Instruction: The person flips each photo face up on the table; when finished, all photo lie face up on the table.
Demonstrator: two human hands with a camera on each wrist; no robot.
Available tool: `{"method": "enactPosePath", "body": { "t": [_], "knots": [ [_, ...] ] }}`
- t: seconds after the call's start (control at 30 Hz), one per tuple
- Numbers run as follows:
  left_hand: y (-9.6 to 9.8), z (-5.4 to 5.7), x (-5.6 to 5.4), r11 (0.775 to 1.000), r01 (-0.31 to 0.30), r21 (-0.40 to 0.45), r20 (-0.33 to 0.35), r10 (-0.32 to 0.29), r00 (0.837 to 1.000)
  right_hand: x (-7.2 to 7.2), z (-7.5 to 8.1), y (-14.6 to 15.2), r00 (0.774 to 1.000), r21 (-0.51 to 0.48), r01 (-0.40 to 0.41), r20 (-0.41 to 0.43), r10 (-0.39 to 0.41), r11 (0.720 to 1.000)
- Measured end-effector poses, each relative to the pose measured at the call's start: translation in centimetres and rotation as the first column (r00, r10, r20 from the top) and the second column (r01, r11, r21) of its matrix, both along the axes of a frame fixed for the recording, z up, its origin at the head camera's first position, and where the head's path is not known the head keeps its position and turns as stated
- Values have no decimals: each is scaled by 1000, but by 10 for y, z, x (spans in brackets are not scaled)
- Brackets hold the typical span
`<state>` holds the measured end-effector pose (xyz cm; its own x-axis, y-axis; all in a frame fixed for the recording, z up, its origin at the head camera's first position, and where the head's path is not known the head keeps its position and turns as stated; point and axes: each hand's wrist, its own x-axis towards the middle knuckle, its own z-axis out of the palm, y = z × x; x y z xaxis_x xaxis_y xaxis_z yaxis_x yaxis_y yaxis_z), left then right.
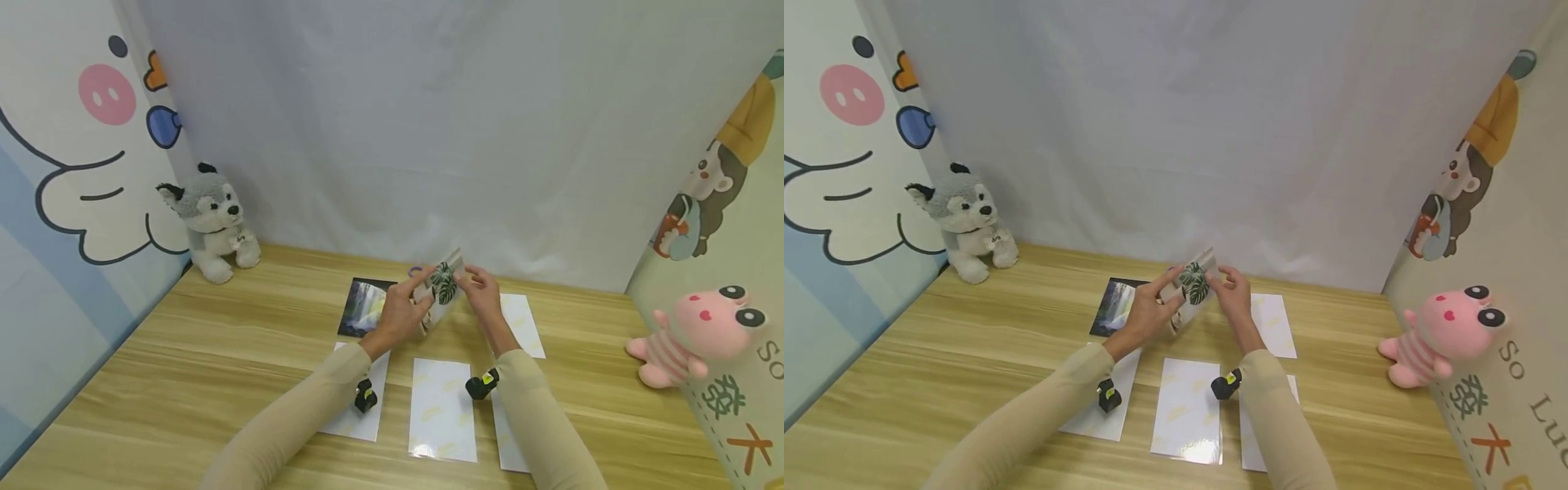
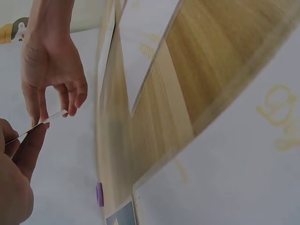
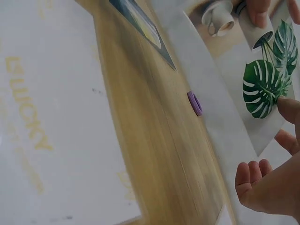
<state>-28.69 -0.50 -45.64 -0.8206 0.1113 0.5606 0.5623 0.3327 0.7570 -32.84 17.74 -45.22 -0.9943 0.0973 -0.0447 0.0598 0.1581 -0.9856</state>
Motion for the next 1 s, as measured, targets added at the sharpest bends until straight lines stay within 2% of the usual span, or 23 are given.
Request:
{"method": "enactPosePath", "body": {
  "t": [0.17,0.4,0.57,0.73,0.83,1.0],
  "knots": [
    [0,-1,0,999,-18,27,6,18,1000,2,-5,-5,998,-142,-41,45,48,989],
    [-2,-1,1,996,-62,64,58,59,997,5,-13,-10,989,-379,-100,60,132,920],
    [-3,0,1,992,-82,94,89,74,993,7,-14,-11,988,-408,-120,36,147,905],
    [-3,-1,2,991,-87,105,126,74,989,6,-14,-10,988,-389,-117,48,147,914],
    [-3,-1,3,990,-76,117,148,58,987,6,-15,-8,988,-355,-117,54,145,927],
    [-8,2,4,987,-14,160,181,-16,983,5,-15,-4,986,-301,-137,46,158,944]
  ]
}}
